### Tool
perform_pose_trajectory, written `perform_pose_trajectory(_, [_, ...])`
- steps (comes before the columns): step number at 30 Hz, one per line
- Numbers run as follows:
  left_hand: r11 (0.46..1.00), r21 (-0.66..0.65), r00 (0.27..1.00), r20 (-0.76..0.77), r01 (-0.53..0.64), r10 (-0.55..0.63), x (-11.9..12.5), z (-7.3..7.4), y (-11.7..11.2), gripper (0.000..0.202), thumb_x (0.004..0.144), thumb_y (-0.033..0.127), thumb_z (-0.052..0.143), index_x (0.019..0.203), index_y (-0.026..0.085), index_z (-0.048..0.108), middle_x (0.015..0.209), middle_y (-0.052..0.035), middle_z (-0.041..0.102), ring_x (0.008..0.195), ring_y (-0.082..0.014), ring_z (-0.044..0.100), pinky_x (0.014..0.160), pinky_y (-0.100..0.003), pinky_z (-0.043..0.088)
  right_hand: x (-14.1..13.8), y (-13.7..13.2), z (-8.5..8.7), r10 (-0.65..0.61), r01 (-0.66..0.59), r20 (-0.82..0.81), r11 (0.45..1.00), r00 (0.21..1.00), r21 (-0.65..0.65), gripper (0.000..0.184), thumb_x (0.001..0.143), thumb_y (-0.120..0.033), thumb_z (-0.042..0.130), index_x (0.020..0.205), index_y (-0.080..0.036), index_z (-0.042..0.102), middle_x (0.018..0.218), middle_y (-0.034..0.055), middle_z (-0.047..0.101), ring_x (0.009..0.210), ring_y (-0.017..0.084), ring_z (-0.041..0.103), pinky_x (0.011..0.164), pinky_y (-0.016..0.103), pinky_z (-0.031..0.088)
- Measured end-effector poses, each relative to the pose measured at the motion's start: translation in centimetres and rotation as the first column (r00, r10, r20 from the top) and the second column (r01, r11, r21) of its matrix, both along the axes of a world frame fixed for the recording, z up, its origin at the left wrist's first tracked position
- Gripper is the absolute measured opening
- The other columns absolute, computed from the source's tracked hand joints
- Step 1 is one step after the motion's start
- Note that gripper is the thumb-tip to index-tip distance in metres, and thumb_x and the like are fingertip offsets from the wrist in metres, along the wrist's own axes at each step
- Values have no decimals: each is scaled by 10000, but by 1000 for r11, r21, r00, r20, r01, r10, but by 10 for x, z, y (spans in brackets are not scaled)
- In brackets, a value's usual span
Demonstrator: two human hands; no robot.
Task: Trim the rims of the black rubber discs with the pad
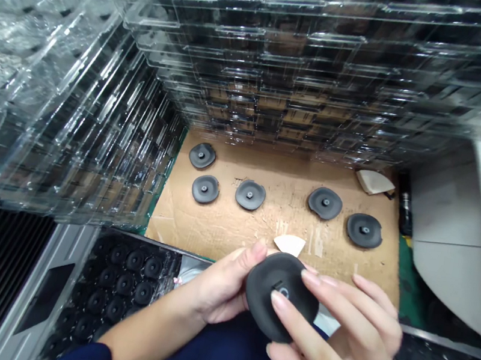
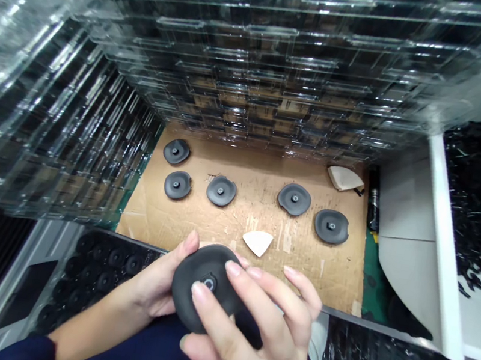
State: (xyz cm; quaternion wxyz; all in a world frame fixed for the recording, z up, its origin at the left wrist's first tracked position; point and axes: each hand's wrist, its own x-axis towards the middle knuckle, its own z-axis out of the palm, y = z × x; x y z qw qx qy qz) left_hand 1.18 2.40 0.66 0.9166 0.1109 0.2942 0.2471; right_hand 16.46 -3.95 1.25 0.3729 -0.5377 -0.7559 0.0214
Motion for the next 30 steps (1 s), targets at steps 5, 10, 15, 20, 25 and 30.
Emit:
perform_pose_trajectory(5, [1000, -17, 1000, 7, 13, -13, 1, 1, 0, 537, 686, 599, 668, 916, 120, 745, 781, -67, 748, 725, -140, 674, 710, -216, 524, 1, -4, -2, -19, 20, -44, 1000, 999, 23, 182, 811, -408, 656, 983, -460, 682, 883, -13, 649, 841, 189, 590, 914, 389, 433])
perform_pose_trajectory(10, [1000, -1, 999, 37, 4, -4, 1, -2, -3, 503, 736, 585, 624, 952, 143, 726, 733, -69, 742, 620, -157, 679, 601, -252, 551, -5, 0, -5, -8, 9, -115, 1000, 993, 9, 373, 834, -424, 629, 1190, -317, 596, 1079, 65, 621, 1016, 242, 582, 949, 426, 444])
perform_pose_trajectory(15, [991, -97, 994, -45, 95, -100, 1, -16, -5, 577, 720, 637, 597, 1022, 154, 687, 663, -80, 733, 614, -181, 696, 595, -244, 535, -8, 9, -5, -20, -25, -185, 972, 983, -235, 602, 885, -452, 530, 1374, -147, 356, 1192, 147, 610, 1138, 264, 561, 965, 430, 462])
perform_pose_trajectory(20, [952, -100, 943, -145, 288, -300, 19, -33, -5, 547, 786, 601, 532, 1068, 147, 651, 771, -88, 748, 675, -182, 697, 645, -261, 526, 14, -19, -26, -173, 128, -195, 966, 965, -223, 600, 859, -469, 526, 1342, -140, 390, 1137, 122, 638, 1079, 249, 591, 921, 400, 497])
perform_pose_trajectory(25, [909, -144, 897, -162, 391, -412, 40, -50, -11, 389, 799, 522, 569, 979, 193, 673, 830, -79, 760, 745, -179, 717, 626, -254, 537, 64, -76, -68, -705, 679, -28, 692, 709, -246, 498, 849, -425, 573, 1290, -209, 490, 1159, 113, 616, 1067, 266, 587, 884, 420, 513])
perform_pose_trajectory(30, [910, -128, 875, -251, 394, -414, 45, -51, -9, 285, 771, 426, 662, 935, 196, 700, 847, -65, 755, 759, -173, 703, 647, -257, 528, 138, -98, -102, -941, 919, -35, 336, 336, -207, 595, 847, -447, 587, 1353, -168, 444, 1220, 177, 552, 1136, 341, 522, 944, 555, 430])
